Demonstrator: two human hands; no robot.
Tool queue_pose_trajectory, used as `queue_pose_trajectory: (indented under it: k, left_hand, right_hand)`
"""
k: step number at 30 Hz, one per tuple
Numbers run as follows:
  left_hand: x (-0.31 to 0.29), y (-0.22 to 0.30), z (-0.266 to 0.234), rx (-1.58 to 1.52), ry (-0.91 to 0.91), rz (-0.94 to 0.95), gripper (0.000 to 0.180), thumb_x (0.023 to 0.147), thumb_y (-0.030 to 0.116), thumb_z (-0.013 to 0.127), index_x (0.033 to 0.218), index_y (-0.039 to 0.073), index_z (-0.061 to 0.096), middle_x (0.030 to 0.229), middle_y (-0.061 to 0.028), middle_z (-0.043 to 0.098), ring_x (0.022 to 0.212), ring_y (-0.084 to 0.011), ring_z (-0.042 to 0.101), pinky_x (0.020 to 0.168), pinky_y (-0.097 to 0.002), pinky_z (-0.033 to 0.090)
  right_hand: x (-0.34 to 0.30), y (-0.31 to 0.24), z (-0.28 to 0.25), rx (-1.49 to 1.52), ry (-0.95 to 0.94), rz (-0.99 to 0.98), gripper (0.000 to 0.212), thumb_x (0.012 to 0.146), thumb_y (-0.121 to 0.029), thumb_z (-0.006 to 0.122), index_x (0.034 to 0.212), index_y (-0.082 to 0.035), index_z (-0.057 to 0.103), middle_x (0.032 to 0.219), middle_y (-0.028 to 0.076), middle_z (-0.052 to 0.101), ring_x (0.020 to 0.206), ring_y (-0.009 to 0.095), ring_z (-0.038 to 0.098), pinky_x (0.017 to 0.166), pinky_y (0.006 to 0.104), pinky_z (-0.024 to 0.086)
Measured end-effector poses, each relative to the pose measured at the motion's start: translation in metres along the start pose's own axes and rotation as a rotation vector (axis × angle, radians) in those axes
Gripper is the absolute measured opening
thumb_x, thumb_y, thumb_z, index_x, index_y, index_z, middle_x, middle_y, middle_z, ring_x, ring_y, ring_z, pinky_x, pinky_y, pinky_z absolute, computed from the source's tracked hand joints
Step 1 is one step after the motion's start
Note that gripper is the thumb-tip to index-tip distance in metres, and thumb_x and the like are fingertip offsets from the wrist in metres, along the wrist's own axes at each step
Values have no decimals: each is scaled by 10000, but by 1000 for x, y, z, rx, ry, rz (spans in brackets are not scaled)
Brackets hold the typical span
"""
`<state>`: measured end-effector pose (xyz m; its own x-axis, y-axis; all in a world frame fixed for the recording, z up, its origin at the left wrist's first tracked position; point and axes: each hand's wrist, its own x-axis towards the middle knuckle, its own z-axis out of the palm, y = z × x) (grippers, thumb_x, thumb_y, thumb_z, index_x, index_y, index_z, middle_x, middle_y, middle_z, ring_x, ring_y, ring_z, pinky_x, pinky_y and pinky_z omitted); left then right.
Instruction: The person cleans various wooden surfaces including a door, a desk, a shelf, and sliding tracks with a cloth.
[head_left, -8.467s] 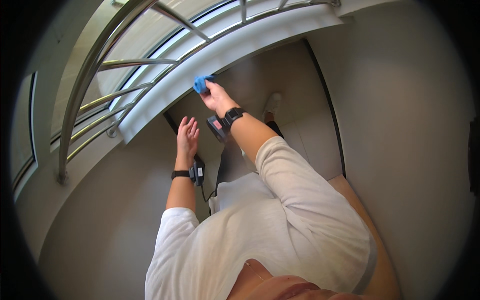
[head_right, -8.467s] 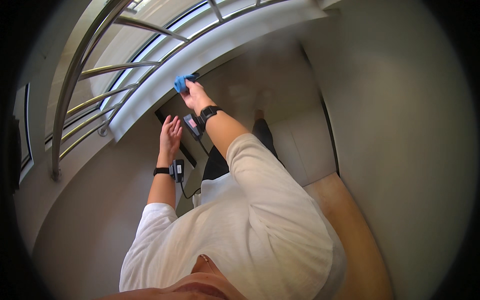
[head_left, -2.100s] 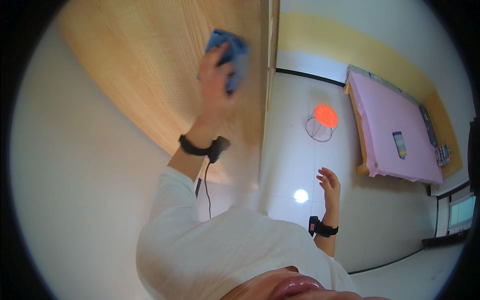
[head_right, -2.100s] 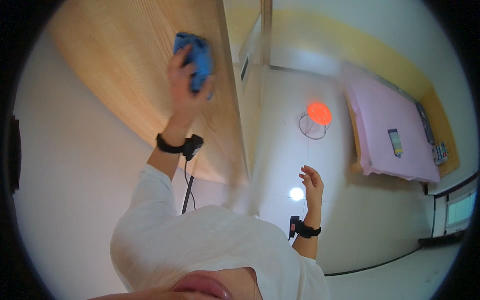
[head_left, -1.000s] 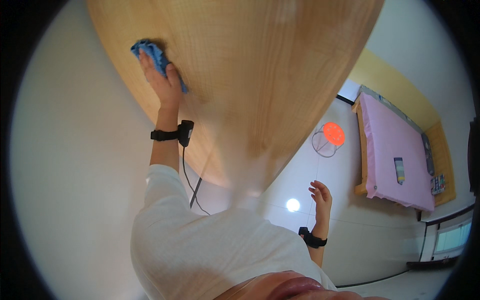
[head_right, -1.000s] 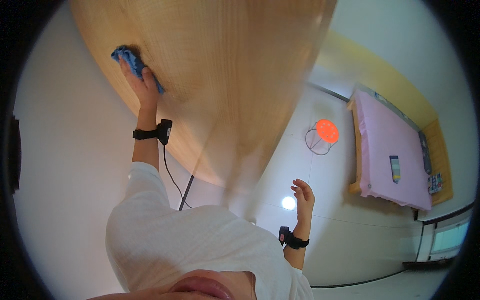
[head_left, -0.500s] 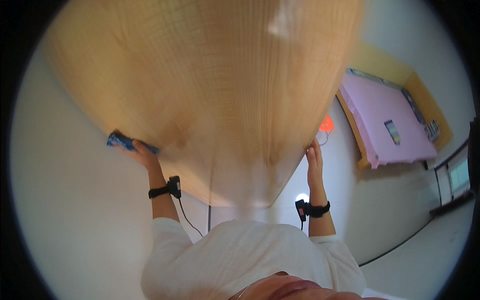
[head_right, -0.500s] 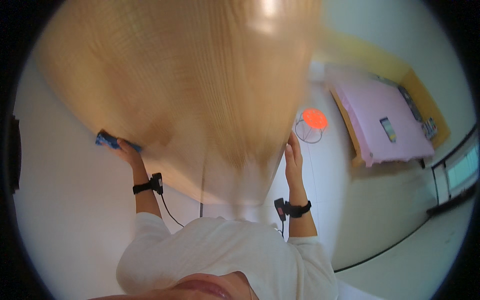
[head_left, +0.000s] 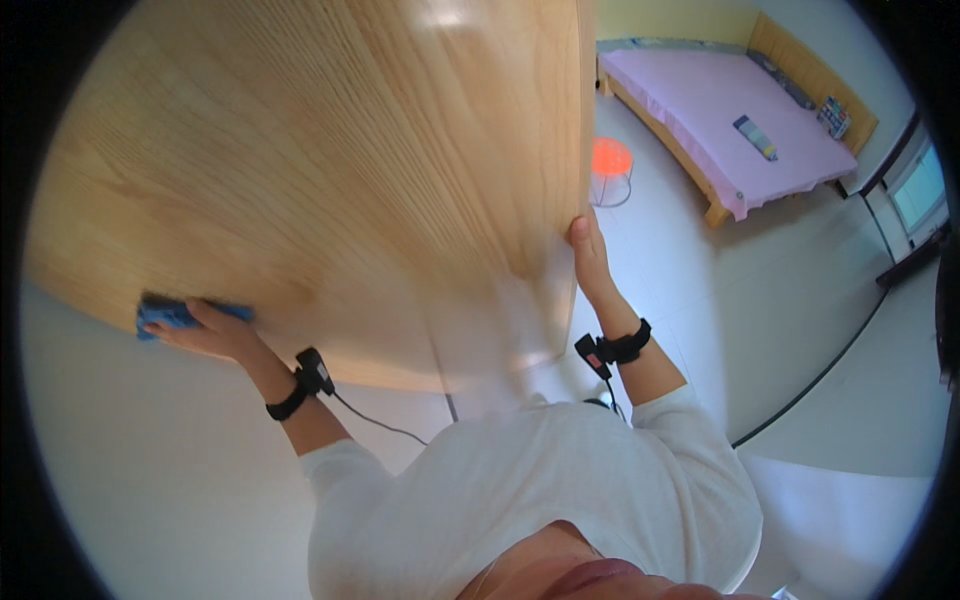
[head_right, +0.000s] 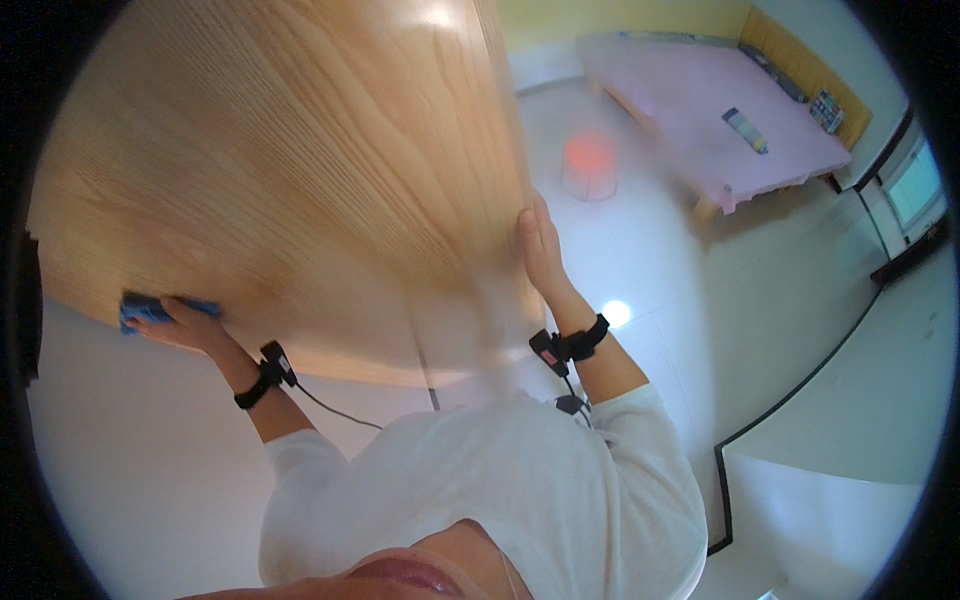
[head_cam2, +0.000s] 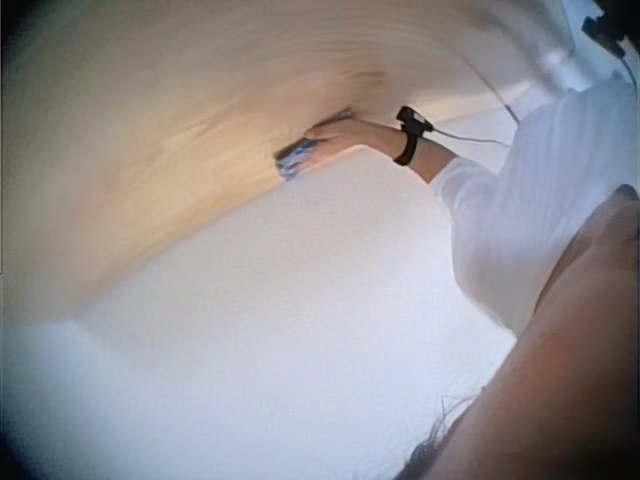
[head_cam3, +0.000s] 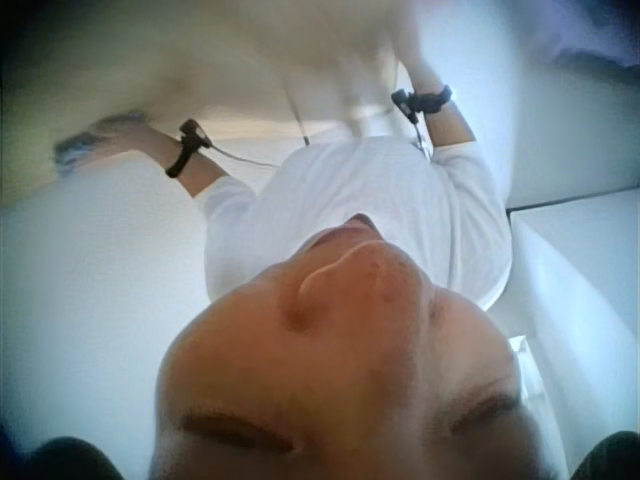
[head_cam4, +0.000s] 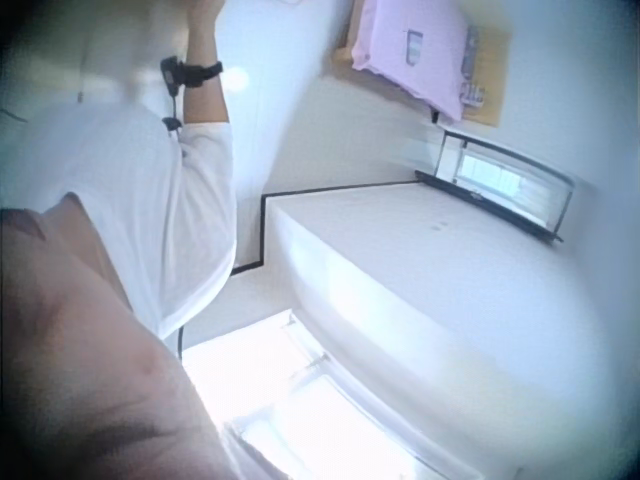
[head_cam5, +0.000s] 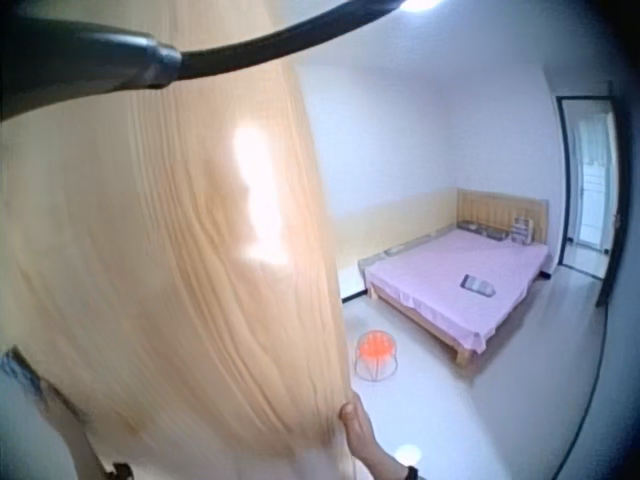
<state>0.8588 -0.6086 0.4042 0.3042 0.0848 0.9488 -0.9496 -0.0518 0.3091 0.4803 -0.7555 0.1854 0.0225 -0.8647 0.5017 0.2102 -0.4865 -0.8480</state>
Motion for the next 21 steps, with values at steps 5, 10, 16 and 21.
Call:
queue_pose_trajectory:
  k: [5, 10, 16, 21]
  left_hand:
    - [20, 73, 34, -135, -65, 99, 795, 898, 498, 438, 1412, -50, 176, 1446, -298, 168, 1318, -422, 241, 1082, -467, 214]
    - [10, 148, 68, 88, -60, 658, 651, 865, 444, 499, 1287, -48, 436, 1417, -267, 291, 1281, -462, 284, 1055, -532, 230]
    - [-77, 213, 83, 1, -359, 844, 661, 729, 378, 627, 1336, 179, 456, 1449, -178, 306, 1266, -459, 311, 931, -579, 320]
    - [-152, 201, 70, 67, -632, 933, 677, 729, 362, 629, 1355, 186, 441, 1447, -165, 310, 1232, -438, 342, 873, -561, 335]
  right_hand:
    - [-3, 6, 1, 2, -23, -17, 629, 965, -469, 337, 1366, 15, 330, 1349, 165, 422, 1279, 239, 354, 1054, 330, 245]
    - [-8, 8, 10, 89, -50, 69, 614, 956, -448, 379, 1359, 14, 343, 1323, 148, 441, 1242, 238, 387, 1036, 328, 273]
    - [-12, 36, 16, 79, -205, 91, 630, 938, -465, 431, 1348, 8, 362, 1305, 137, 458, 1202, 229, 430, 992, 315, 328]
    - [-22, 42, 20, 236, -231, 95, 587, 950, -458, 413, 1309, 7, 421, 1296, 148, 477, 1184, 247, 454, 1001, 350, 338]
